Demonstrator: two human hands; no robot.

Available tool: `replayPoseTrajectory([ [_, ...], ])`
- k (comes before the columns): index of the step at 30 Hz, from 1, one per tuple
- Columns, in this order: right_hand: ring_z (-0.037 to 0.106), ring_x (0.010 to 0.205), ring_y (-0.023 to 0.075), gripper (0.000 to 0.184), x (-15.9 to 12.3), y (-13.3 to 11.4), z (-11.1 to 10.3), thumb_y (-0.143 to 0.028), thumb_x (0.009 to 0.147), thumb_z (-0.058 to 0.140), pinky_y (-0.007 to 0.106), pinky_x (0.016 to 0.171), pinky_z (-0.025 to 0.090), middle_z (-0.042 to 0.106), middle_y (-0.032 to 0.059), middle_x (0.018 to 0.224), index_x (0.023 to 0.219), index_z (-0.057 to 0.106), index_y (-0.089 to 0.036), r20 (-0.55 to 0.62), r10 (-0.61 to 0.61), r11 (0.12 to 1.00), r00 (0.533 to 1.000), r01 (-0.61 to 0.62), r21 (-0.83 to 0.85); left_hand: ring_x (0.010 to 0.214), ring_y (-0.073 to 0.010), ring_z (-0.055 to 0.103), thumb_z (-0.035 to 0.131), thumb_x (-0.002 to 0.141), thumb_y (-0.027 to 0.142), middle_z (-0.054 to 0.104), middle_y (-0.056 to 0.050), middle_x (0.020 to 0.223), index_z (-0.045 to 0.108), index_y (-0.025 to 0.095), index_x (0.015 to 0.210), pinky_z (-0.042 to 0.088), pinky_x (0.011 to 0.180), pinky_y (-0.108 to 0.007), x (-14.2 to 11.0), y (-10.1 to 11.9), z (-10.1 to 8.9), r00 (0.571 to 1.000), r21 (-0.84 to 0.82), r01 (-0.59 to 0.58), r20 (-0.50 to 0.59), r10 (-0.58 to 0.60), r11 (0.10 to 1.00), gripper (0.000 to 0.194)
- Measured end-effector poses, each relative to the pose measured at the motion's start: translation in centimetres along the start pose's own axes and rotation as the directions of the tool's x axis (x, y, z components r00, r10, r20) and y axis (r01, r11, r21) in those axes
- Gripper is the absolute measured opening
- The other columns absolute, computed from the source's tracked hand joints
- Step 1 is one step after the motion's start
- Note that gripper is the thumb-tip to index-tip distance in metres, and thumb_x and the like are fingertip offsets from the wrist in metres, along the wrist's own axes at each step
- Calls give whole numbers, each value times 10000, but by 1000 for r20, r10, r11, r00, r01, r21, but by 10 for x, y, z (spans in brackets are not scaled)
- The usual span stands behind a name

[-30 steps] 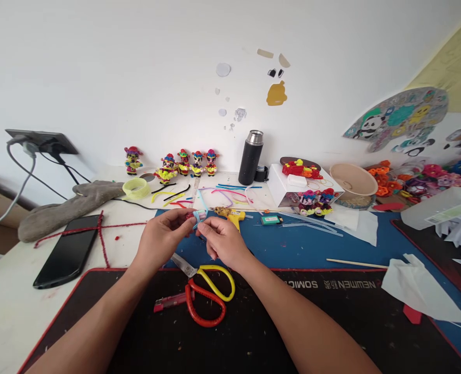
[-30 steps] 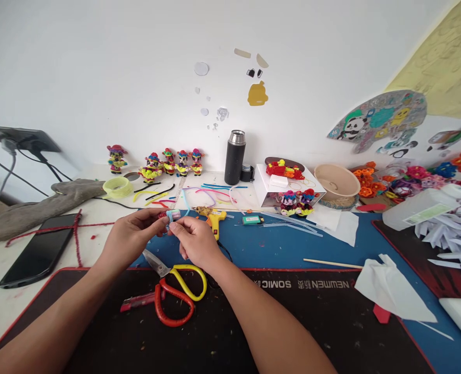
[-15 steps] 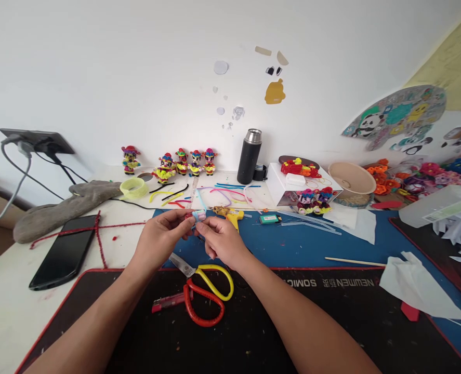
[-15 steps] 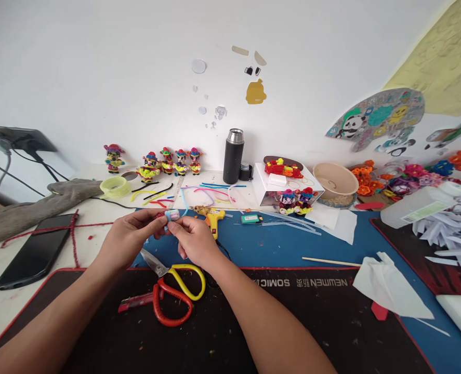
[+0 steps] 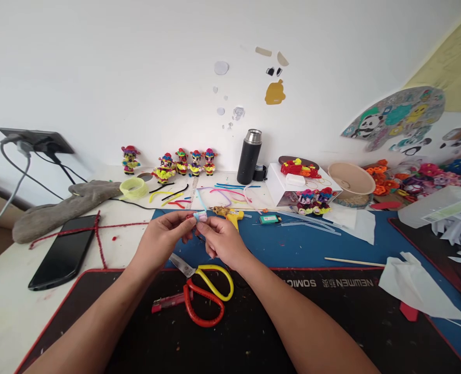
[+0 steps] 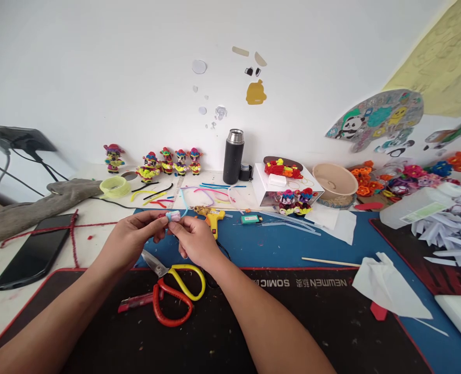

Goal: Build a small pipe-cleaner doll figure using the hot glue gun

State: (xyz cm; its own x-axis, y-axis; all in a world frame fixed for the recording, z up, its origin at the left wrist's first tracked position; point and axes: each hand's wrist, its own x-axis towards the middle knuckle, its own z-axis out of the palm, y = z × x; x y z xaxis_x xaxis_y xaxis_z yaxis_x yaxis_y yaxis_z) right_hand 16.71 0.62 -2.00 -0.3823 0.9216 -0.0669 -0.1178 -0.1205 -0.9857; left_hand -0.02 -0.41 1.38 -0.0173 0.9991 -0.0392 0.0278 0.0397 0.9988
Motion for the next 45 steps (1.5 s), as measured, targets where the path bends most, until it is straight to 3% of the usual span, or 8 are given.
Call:
replayPoseTrajectory([
  [4,446,347,86,388,-2,-4,0,-582,902,691,227,377,328,487,-111,486,852,602,-208,-3,-11,1000,1000,11,-15,565,-134,541,885,750,425,670,2,616,823,166,900,454,541,-241,3,-5,-1,999,-67,25,23,-24,997,306],
  [17,444,351,92,348,-3,-7,-1,-518,901,753,220,369,328,546,-102,510,951,575,-223,-91,-48,998,995,44,-55,531,-129,557,936,676,484,671,-17,583,795,158,795,425,487,-218,1,0,-1,988,-165,147,79,-135,975,374],
  [23,443,359,87,340,-4,-8,0,-499,895,732,215,364,342,558,-106,559,1001,570,-219,-67,-62,998,996,60,-32,524,-120,576,948,639,535,682,-18,626,775,157,747,426,482,-213,3,-1,-3,972,-181,218,125,-198,959,430],
  [33,433,355,87,310,-3,-6,-1,-489,904,699,216,365,340,519,-109,533,978,592,-208,-72,-88,994,994,82,-78,537,-163,589,857,722,599,697,-32,609,779,168,787,482,532,-264,3,6,-4,984,66,95,146,-104,993,442],
  [45,449,369,107,303,-2,-3,-4,-489,936,701,243,405,335,470,-100,530,1047,644,-213,-107,-108,979,988,87,-184,562,-207,662,845,715,607,755,-32,647,852,180,965,532,578,-302,0,11,-4,999,258,32,33,-41,966,495],
])
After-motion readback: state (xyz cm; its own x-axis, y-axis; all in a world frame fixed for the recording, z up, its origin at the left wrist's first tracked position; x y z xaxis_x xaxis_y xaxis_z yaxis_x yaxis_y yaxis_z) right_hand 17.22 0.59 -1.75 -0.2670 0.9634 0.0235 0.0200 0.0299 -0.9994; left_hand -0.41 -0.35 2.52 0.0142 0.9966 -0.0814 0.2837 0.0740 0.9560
